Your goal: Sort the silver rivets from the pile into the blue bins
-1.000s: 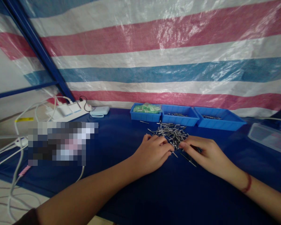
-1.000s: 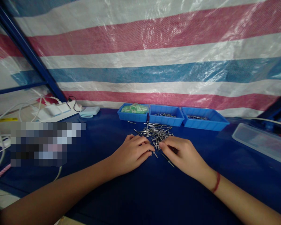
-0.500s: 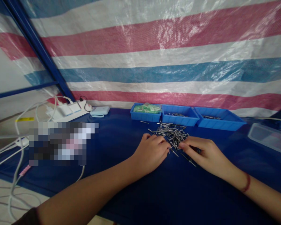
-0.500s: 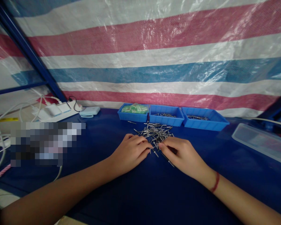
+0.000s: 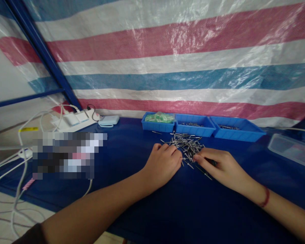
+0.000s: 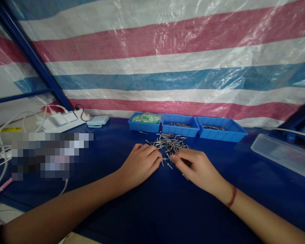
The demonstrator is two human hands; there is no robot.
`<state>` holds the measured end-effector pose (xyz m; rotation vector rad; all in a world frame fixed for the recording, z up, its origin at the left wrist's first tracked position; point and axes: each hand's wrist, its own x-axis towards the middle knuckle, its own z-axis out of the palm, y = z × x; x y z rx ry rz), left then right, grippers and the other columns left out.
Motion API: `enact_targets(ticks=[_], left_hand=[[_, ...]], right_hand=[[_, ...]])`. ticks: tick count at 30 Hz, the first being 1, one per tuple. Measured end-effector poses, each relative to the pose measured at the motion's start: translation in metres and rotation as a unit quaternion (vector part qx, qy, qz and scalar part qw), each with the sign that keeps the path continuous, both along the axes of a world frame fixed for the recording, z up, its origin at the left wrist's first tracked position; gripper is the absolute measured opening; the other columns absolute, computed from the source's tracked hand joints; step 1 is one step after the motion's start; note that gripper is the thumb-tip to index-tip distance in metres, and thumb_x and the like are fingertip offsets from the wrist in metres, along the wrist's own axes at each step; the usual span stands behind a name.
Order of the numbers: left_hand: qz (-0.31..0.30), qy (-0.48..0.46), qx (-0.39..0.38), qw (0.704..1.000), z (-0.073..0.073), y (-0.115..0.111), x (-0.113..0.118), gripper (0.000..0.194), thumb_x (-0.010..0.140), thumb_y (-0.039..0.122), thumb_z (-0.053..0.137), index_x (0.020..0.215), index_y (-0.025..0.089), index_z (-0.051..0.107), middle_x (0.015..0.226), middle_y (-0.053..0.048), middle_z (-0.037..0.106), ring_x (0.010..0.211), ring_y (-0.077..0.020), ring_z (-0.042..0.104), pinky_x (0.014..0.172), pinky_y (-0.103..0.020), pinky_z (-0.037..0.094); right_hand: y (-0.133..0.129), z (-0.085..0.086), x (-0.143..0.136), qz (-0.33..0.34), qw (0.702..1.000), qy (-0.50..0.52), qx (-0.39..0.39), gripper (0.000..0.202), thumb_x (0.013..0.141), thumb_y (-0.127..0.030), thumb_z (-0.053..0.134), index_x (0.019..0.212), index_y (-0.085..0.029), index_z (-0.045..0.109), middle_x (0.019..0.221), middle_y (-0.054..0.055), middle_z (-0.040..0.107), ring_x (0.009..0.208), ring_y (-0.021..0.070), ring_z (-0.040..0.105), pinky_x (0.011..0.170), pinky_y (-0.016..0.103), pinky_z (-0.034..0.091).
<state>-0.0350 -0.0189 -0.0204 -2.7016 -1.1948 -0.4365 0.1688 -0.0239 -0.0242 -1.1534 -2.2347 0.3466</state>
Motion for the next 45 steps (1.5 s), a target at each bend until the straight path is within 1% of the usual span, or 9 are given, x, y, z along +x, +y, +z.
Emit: enact_targets(ticks=[4,7,9,13,18,24,31,38,45], left_hand=[[-0.002,-0.031,0.023,0.999,0.001,0.0,0.0,0.023,0.095,0.023,0.037,0.089,0.017,0.058,0.089,-0.002,0.061,0.086,-0.0192,0.055,0.075,-0.035,0.034],[-0.022,-0.056,0.039,0.997,0.001,-0.001,0.0,0.022,0.096,0.023,0.036,0.09,0.017,0.056,0.089,-0.002,0.061,0.085,-0.0182,0.055,0.075,-0.034,0.035],[-0.039,-0.069,0.045,0.996,0.001,-0.001,0.001,0.021,0.096,0.022,0.035,0.09,0.017,0.054,0.088,-0.002,0.061,0.084,-0.0174,0.055,0.075,-0.033,0.035],[-0.058,-0.106,0.042,0.992,0.003,-0.002,0.002,0.019,0.096,0.02,0.035,0.089,0.016,0.052,0.087,-0.002,0.062,0.084,-0.0164,0.057,0.075,-0.031,0.037],[-0.036,-0.162,-0.005,0.986,0.002,-0.002,0.002,0.015,0.095,0.02,0.036,0.092,0.016,0.051,0.087,-0.002,0.063,0.084,-0.0165,0.059,0.074,-0.031,0.039],[-0.054,-0.17,-0.059,0.982,0.002,-0.002,0.002,0.015,0.095,0.021,0.037,0.094,0.016,0.051,0.089,-0.002,0.062,0.084,-0.0164,0.058,0.072,-0.03,0.04],[-0.078,-0.197,-0.113,0.971,0.002,-0.003,0.002,0.015,0.092,0.029,0.047,0.098,0.017,0.054,0.096,-0.003,0.062,0.087,-0.016,0.057,0.074,-0.028,0.041],[-0.119,-0.228,-0.124,0.958,0.0,-0.003,0.003,0.015,0.093,0.024,0.045,0.092,0.015,0.058,0.088,-0.003,0.061,0.081,-0.0133,0.057,0.071,-0.025,0.042],[-0.114,-0.265,-0.162,0.944,0.0,-0.004,0.004,0.01,0.089,0.022,0.05,0.09,0.017,0.059,0.087,-0.002,0.061,0.079,-0.0132,0.057,0.072,-0.025,0.044]], right_hand=[[0.0,0.0,-0.002,0.015,0.999,0.028,0.032,0.012,0.088,-0.026,0.051,0.092,-0.02,0.061,0.086,0.003,0.061,0.075,0.0139,0.058,0.066,0.026,0.046],[-0.001,0.0,-0.005,0.036,0.998,0.018,0.049,0.021,0.085,-0.024,0.055,0.105,-0.022,0.059,0.102,0.005,0.06,0.092,0.0164,0.058,0.079,0.029,0.047],[-0.001,-0.001,-0.006,0.049,0.998,0.004,0.034,0.017,0.086,-0.025,0.053,0.102,-0.022,0.06,0.1,0.005,0.061,0.093,0.0165,0.059,0.08,0.029,0.047],[-0.001,-0.003,-0.006,0.045,0.999,0.009,-0.006,0.015,0.089,-0.027,0.049,0.088,-0.022,0.063,0.085,0.002,0.064,0.08,0.015,0.061,0.074,0.029,0.049],[-0.003,-0.003,-0.003,0.005,0.997,0.076,0.002,0.016,0.088,-0.03,0.052,0.095,-0.022,0.064,0.093,0.004,0.069,0.087,0.0164,0.064,0.078,0.028,0.05],[-0.004,-0.001,-0.005,-0.032,0.989,0.141,-0.013,0.015,0.085,-0.032,0.056,0.091,-0.023,0.066,0.083,0.002,0.07,0.076,0.0159,0.066,0.064,0.024,0.052],[-0.008,0.002,-0.008,-0.003,0.992,0.125,-0.028,0.013,0.084,-0.031,0.057,0.086,-0.022,0.067,0.078,0.001,0.069,0.069,0.0146,0.063,0.061,0.026,0.049],[-0.009,0.0,-0.011,-0.027,0.985,0.168,-0.034,0.014,0.081,-0.034,0.06,0.081,-0.022,0.067,0.075,0.002,0.067,0.068,0.0151,0.062,0.058,0.025,0.049],[-0.01,0.001,-0.014,-0.016,0.981,0.186,-0.051,0.015,0.081,-0.035,0.06,0.084,-0.022,0.068,0.077,0.003,0.069,0.069,0.0161,0.063,0.06,0.027,0.05]])
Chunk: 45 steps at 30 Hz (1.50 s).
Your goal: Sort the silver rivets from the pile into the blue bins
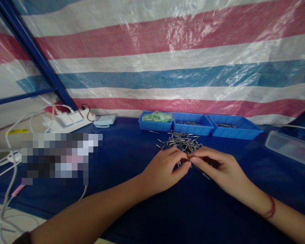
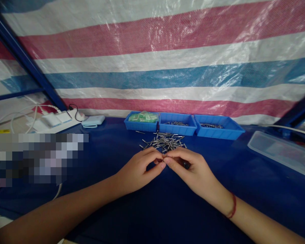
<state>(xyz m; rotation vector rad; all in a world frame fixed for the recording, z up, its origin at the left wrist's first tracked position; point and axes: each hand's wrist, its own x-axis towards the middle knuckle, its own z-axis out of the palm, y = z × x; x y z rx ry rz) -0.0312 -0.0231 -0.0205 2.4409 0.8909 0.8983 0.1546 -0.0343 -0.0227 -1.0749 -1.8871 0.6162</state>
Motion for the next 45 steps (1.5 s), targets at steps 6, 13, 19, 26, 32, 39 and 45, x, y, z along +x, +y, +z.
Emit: enact_targets(ticks=[6,13,19,26,32,39,45], left_hand=[[0.002,-0.012,-0.014,1.0,0.001,0.0,0.0,0.008,0.087,0.022,0.054,0.088,0.017,0.059,0.084,-0.001,0.06,0.077,-0.0132,0.057,0.073,-0.026,0.045],[0.011,-0.015,-0.017,1.0,0.0,0.0,0.0,0.006,0.085,0.022,0.056,0.086,0.017,0.058,0.082,-0.001,0.059,0.076,-0.0128,0.057,0.072,-0.025,0.045],[0.044,-0.017,-0.017,0.999,-0.001,0.001,0.001,0.005,0.084,0.022,0.058,0.081,0.018,0.056,0.081,0.0,0.059,0.076,-0.0132,0.057,0.07,-0.025,0.043],[0.098,-0.053,-0.006,0.994,0.0,0.0,0.0,0.005,0.082,0.02,0.06,0.081,0.019,0.055,0.081,0.001,0.058,0.074,-0.0129,0.056,0.067,-0.025,0.044],[0.102,-0.073,-0.004,0.992,0.001,-0.001,0.0,0.008,0.082,0.024,0.06,0.08,0.019,0.055,0.08,0.001,0.058,0.073,-0.0125,0.056,0.067,-0.025,0.045],[0.12,-0.073,-0.033,0.989,0.001,0.001,-0.001,0.012,0.085,0.028,0.056,0.093,0.019,0.055,0.085,0.0,0.061,0.074,-0.0131,0.057,0.071,-0.028,0.046],[0.115,-0.057,-0.024,0.991,-0.003,0.003,-0.001,0.01,0.085,0.023,0.053,0.094,0.019,0.055,0.086,-0.002,0.062,0.077,-0.0146,0.058,0.073,-0.031,0.047]], right_hand=[[-0.003,0.003,0.0,0.014,1.0,-0.001,0.0,0.014,0.082,-0.033,0.059,0.082,-0.023,0.067,0.077,0.003,0.069,0.069,0.0157,0.064,0.059,0.027,0.051],[-0.002,0.002,0.0,0.027,1.0,-0.004,0.015,0.012,0.083,-0.031,0.059,0.085,-0.023,0.068,0.08,0.002,0.069,0.071,0.0155,0.064,0.061,0.027,0.051],[-0.003,0.004,0.0,0.019,0.999,-0.014,0.039,0.012,0.083,-0.028,0.058,0.087,-0.023,0.069,0.077,0.003,0.069,0.067,0.015,0.063,0.057,0.027,0.05],[-0.001,0.001,0.002,-0.01,0.999,-0.037,0.032,0.011,0.083,-0.029,0.057,0.084,-0.022,0.066,0.073,0.003,0.065,0.064,0.0148,0.06,0.054,0.027,0.047],[0.0,0.001,0.0,-0.004,0.998,-0.039,0.039,0.011,0.083,-0.029,0.058,0.083,-0.022,0.067,0.076,0.003,0.066,0.067,0.0147,0.061,0.058,0.027,0.048],[0.021,0.007,0.023,-0.105,0.994,0.007,0.024,0.02,0.079,-0.039,0.061,0.08,-0.021,0.069,0.081,0.004,0.07,0.074,0.0189,0.063,0.065,0.03,0.05],[0.055,0.015,0.079,-0.288,0.947,0.138,-0.035,0.029,0.075,-0.043,0.065,0.06,-0.017,0.065,0.049,0.005,0.059,0.041,0.0116,0.05,0.038,0.025,0.037]])
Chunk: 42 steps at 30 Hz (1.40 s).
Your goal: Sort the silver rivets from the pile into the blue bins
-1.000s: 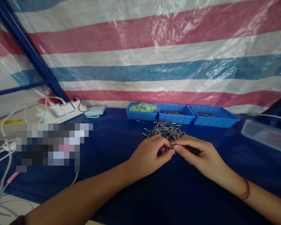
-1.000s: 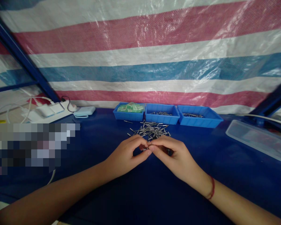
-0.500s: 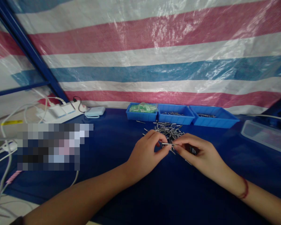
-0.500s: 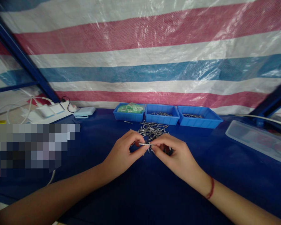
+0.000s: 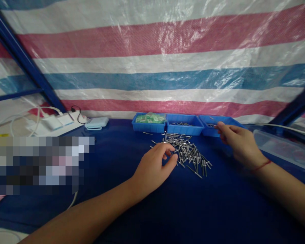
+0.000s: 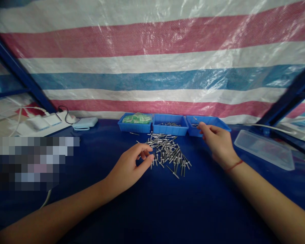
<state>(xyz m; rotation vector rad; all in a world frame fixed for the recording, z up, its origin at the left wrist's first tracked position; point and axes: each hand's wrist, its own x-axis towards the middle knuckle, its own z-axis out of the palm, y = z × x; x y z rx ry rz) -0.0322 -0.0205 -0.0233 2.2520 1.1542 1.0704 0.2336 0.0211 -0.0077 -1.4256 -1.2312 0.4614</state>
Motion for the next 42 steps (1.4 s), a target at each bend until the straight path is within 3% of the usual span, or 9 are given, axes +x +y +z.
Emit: enact_targets(ticks=[4,7,12,17,20,24,42], left_hand=[[0.006,0.054,0.009,0.998,-0.003,0.004,-0.003,0.012,0.083,0.02,0.055,0.095,0.019,0.057,0.088,-0.002,0.063,0.083,-0.017,0.058,0.076,-0.033,0.047],[0.006,0.139,0.015,0.99,-0.003,0.006,-0.007,0.012,0.081,0.029,0.06,0.09,0.021,0.063,0.091,-0.003,0.062,0.088,-0.02,0.057,0.078,-0.037,0.044],[0.01,0.216,0.049,0.975,-0.001,0.003,-0.007,0.028,0.077,0.048,0.063,0.089,0.023,0.065,0.093,-0.002,0.061,0.093,-0.0247,0.054,0.078,-0.04,0.039],[0.048,0.24,0.062,0.968,-0.001,0.0,-0.005,0.017,0.079,0.035,0.062,0.087,0.02,0.062,0.09,-0.002,0.063,0.089,-0.0242,0.054,0.076,-0.04,0.037],[0.064,0.255,0.068,0.963,-0.001,0.0,-0.005,0.021,0.078,0.038,0.062,0.085,0.018,0.061,0.088,-0.003,0.063,0.088,-0.0251,0.055,0.074,-0.04,0.037],[0.06,0.274,0.07,0.957,-0.001,-0.001,-0.006,0.024,0.082,0.042,0.057,0.083,0.019,0.062,0.089,-0.003,0.063,0.089,-0.0251,0.054,0.074,-0.04,0.037],[0.03,0.32,0.069,0.945,-0.001,-0.001,-0.008,0.02,0.093,0.022,0.041,0.09,0.018,0.06,0.092,-0.004,0.064,0.088,-0.0232,0.054,0.072,-0.039,0.033]], right_hand=[[0.007,-0.005,0.014,0.012,0.992,0.111,-0.064,0.035,0.075,-0.046,0.063,0.055,-0.017,0.063,0.042,0.004,0.052,0.034,0.0093,0.043,0.033,0.025,0.03],[0.004,-0.011,0.003,0.033,0.992,0.089,-0.088,0.038,0.076,-0.05,0.059,0.06,-0.016,0.064,0.051,0.003,0.055,0.04,0.0096,0.046,0.036,0.024,0.033],[-0.013,-0.014,-0.029,0.103,0.99,0.014,-0.099,0.043,0.076,-0.055,0.058,0.062,-0.015,0.066,0.051,0.001,0.055,0.044,0.0103,0.047,0.042,0.024,0.034],[-0.032,-0.004,-0.047,0.198,0.965,-0.163,-0.059,0.043,0.082,-0.053,0.051,0.064,-0.018,0.067,0.056,0.001,0.059,0.049,0.0125,0.049,0.046,0.026,0.035],[-0.037,-0.001,-0.051,0.221,0.95,-0.219,-0.019,0.041,0.086,-0.049,0.048,0.063,-0.02,0.066,0.059,0.001,0.06,0.054,0.013,0.053,0.051,0.026,0.038],[-0.037,-0.003,-0.052,0.239,0.941,-0.241,-0.005,0.041,0.086,-0.049,0.047,0.063,-0.02,0.064,0.061,0.001,0.06,0.056,0.0134,0.055,0.055,0.025,0.041],[-0.036,-0.016,-0.054,0.285,0.92,-0.269,-0.035,0.039,0.09,-0.043,0.043,0.065,-0.019,0.06,0.065,0.001,0.057,0.06,0.0131,0.055,0.058,0.027,0.04]])
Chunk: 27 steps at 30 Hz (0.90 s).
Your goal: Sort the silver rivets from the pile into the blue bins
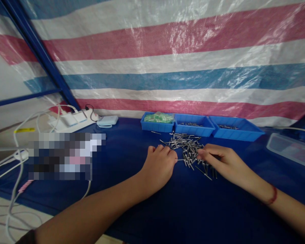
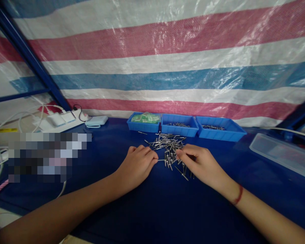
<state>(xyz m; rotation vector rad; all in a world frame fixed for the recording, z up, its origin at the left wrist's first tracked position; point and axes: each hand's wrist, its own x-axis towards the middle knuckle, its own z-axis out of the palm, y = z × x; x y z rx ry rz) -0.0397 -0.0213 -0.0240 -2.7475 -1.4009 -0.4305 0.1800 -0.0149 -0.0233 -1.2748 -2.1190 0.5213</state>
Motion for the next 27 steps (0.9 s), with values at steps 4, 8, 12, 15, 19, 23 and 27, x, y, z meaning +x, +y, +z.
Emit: enact_targets(ticks=[4,8,12,15,19,23,27], left_hand=[[0.002,-0.003,-0.002,1.0,-0.001,0.001,0.0,0.019,0.094,0.02,0.04,0.092,0.018,0.059,0.093,-0.004,0.064,0.088,-0.0236,0.054,0.072,-0.039,0.033],[0.007,-0.07,-0.007,0.998,0.001,0.001,0.001,0.018,0.095,0.023,0.039,0.094,0.019,0.057,0.093,-0.003,0.064,0.088,-0.0221,0.055,0.075,-0.039,0.034],[-0.035,-0.176,-0.05,0.982,0.004,-0.001,0.006,0.011,0.094,0.022,0.043,0.095,0.019,0.054,0.095,-0.001,0.063,0.091,-0.0185,0.056,0.078,-0.035,0.036],[-0.067,-0.225,-0.082,0.969,0.004,-0.003,0.008,0.009,0.093,0.02,0.045,0.094,0.019,0.054,0.094,-0.001,0.063,0.091,-0.0172,0.057,0.079,-0.032,0.038],[-0.098,-0.262,-0.11,0.954,0.003,-0.004,0.009,0.009,0.092,0.019,0.045,0.094,0.02,0.054,0.095,-0.001,0.063,0.092,-0.0162,0.057,0.081,-0.03,0.039],[-0.103,-0.277,-0.118,0.948,0.003,-0.003,0.008,0.008,0.092,0.018,0.046,0.094,0.018,0.054,0.094,-0.002,0.063,0.089,-0.0158,0.057,0.081,-0.029,0.04],[-0.118,-0.283,-0.121,0.944,0.004,-0.002,0.008,0.008,0.091,0.018,0.046,0.091,0.017,0.054,0.09,-0.003,0.062,0.085,-0.0148,0.057,0.079,-0.027,0.041]], right_hand=[[-0.002,0.001,-0.003,-0.001,1.0,-0.018,0.017,0.04,0.09,-0.042,0.044,0.06,-0.019,0.057,0.061,0.001,0.054,0.056,0.0126,0.052,0.055,0.027,0.039],[-0.006,0.0,-0.007,-0.006,0.999,0.01,0.037,0.027,0.087,-0.04,0.051,0.074,-0.019,0.063,0.071,0.002,0.061,0.063,0.0142,0.056,0.059,0.028,0.044],[-0.009,-0.002,-0.013,-0.028,0.995,0.089,0.021,0.027,0.081,-0.041,0.058,0.099,-0.021,0.063,0.083,0.004,0.067,0.068,0.0158,0.061,0.059,0.028,0.048],[-0.012,-0.001,-0.016,-0.013,0.993,0.115,0.014,0.022,0.082,-0.04,0.057,0.091,-0.022,0.066,0.082,0.004,0.067,0.069,0.016,0.062,0.057,0.027,0.048],[-0.015,0.003,-0.019,0.017,0.992,0.127,0.015,0.014,0.082,-0.034,0.058,0.084,-0.023,0.066,0.078,0.002,0.065,0.07,0.0152,0.061,0.059,0.026,0.048],[-0.018,0.003,-0.02,0.036,0.99,0.136,0.001,0.013,0.082,-0.031,0.059,0.091,-0.024,0.066,0.081,0.002,0.064,0.07,0.0148,0.06,0.057,0.026,0.047],[-0.02,0.004,-0.02,0.045,0.989,0.14,0.008,0.012,0.083,-0.029,0.059,0.092,-0.024,0.066,0.083,0.002,0.065,0.071,0.0141,0.061,0.06,0.026,0.048]])
